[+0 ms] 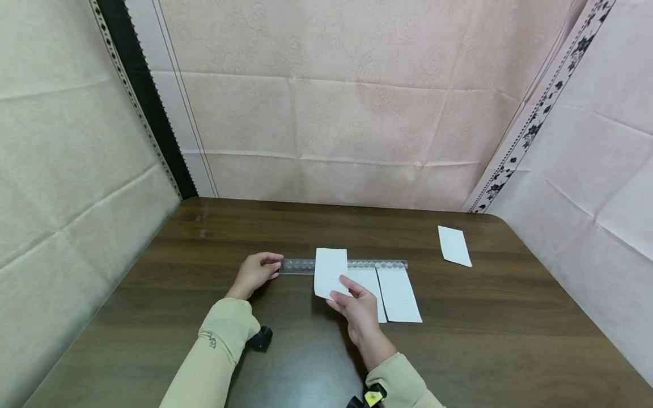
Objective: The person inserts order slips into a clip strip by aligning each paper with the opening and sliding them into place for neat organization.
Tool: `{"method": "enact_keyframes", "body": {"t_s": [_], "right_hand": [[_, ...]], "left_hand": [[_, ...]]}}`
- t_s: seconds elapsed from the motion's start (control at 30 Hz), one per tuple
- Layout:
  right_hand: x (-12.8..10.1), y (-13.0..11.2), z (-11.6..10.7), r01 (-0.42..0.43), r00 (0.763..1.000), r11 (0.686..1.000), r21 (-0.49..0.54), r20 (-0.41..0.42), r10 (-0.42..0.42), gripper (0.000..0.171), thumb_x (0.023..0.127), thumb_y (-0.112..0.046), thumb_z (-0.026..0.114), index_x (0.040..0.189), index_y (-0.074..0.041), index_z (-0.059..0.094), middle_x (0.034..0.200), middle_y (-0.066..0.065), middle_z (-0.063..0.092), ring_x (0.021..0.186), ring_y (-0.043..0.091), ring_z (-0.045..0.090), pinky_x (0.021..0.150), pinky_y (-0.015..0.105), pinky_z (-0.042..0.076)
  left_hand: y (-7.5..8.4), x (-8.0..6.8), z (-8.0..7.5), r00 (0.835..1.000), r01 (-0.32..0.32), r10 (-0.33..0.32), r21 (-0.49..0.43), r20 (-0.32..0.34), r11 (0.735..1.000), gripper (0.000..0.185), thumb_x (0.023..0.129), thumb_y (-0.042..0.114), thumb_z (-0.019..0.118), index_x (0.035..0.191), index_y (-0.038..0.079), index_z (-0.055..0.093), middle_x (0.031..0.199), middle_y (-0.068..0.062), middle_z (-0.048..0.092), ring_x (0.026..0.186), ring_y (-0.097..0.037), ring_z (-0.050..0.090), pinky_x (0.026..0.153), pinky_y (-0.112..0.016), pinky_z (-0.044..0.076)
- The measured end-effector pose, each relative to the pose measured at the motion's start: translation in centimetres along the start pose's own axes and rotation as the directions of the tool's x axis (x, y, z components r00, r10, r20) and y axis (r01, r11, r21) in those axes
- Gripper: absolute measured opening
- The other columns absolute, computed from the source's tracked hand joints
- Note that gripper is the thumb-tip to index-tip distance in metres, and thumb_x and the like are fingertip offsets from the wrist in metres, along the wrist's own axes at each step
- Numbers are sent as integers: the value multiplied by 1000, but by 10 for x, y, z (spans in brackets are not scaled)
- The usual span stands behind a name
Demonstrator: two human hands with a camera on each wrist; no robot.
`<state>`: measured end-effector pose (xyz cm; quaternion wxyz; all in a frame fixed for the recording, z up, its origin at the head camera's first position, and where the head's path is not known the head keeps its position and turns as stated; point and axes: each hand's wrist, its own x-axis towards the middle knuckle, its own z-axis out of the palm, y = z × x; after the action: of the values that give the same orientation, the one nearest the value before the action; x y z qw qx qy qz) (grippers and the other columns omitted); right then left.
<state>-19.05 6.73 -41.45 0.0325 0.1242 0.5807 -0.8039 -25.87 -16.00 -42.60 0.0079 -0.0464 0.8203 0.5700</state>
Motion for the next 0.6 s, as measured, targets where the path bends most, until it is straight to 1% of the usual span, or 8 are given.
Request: {"method": "enact_keyframes", "body": {"t_s": [0.17,0.3,0.47,0.6], "right_hand": [[-3,1,3,-9,1000,1000,-11,6,9,46,81,15,61,126,8,53,143,29,27,75,15,64,71,31,56],[-4,2,5,-19,1000,1000,-13,21,20,46,81,13,62,126,7,52,142,28,30,73,14,63,72,30,56],[-6,4,9,-16,1000,1000,5,27,16,47,81,15,61,126,8,52,141,29,30,74,14,63,71,30,56],[-7,6,13,-11,1000,1000,22,21,10,48,80,17,61,126,10,51,141,30,30,76,15,63,71,31,56]], "left_hand": [[0,0,0,1000,-1,1,-2,-3,1000,22,91,6,59,112,2,65,107,-15,62,90,-20,62,73,-25,55],[-1,0,0,1000,-4,4,-8,0,1000,22,91,6,60,112,1,65,106,-15,62,89,-20,62,73,-25,54],[-1,0,0,1000,-13,13,-8,2,1000,23,91,5,60,113,1,65,108,-15,62,89,-19,62,74,-26,54],[0,1,0,1000,-8,8,-6,-1,1000,23,91,5,60,113,1,65,109,-16,62,88,-18,62,74,-26,54]]}}
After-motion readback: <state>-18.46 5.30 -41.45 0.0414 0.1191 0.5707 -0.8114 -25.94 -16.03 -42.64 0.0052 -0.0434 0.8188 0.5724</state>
